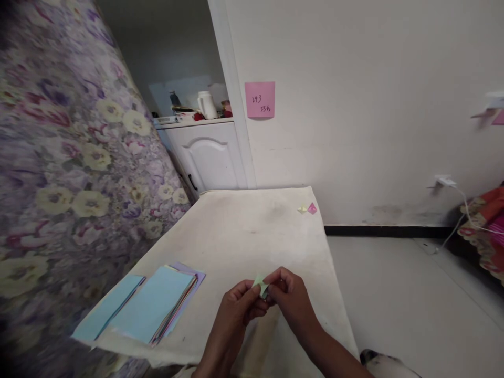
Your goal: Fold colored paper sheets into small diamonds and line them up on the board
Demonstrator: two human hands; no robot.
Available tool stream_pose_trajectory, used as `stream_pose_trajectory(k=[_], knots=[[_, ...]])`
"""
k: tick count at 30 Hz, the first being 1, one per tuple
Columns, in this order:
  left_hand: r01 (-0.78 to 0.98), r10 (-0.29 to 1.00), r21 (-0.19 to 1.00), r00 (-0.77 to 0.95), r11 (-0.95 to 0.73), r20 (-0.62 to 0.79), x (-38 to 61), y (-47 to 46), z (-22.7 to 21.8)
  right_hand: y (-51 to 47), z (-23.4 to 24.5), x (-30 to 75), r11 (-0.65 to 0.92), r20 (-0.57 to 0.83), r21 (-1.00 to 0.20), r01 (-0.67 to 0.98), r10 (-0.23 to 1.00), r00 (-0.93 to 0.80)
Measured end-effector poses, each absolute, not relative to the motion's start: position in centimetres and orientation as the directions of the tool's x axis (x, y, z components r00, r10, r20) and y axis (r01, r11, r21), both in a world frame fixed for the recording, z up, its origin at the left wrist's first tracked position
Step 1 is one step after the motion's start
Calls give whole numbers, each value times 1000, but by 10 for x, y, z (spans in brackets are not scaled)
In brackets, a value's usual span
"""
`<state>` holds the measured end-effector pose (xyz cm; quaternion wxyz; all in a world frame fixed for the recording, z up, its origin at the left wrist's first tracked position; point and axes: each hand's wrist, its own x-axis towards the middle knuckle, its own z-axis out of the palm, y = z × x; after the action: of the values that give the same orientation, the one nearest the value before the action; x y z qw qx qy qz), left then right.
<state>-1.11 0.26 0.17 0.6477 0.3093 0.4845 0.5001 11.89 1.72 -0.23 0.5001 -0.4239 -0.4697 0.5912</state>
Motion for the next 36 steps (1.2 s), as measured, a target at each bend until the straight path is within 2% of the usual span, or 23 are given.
stream_pose_trajectory(k=[5, 21, 27, 36], knots=[[-334, 947, 888, 65, 316, -313, -13, 2, 2, 16, 2, 120, -40, -19, -987, -154, 991, -133], [-323, 947, 891, 74, 320, -314, -13, 1, 3, 16, 0, 122, -29, 9, -977, -210, 983, -181], [-254, 949, 915, 48, 313, -311, -15, 3, 2, 18, -1, 121, -72, -48, -993, -97, 972, -230], [-293, 961, 915, 56, 276, -272, -12, 3, -2, 16, -5, 118, -134, -82, -966, -221, 969, -232]])
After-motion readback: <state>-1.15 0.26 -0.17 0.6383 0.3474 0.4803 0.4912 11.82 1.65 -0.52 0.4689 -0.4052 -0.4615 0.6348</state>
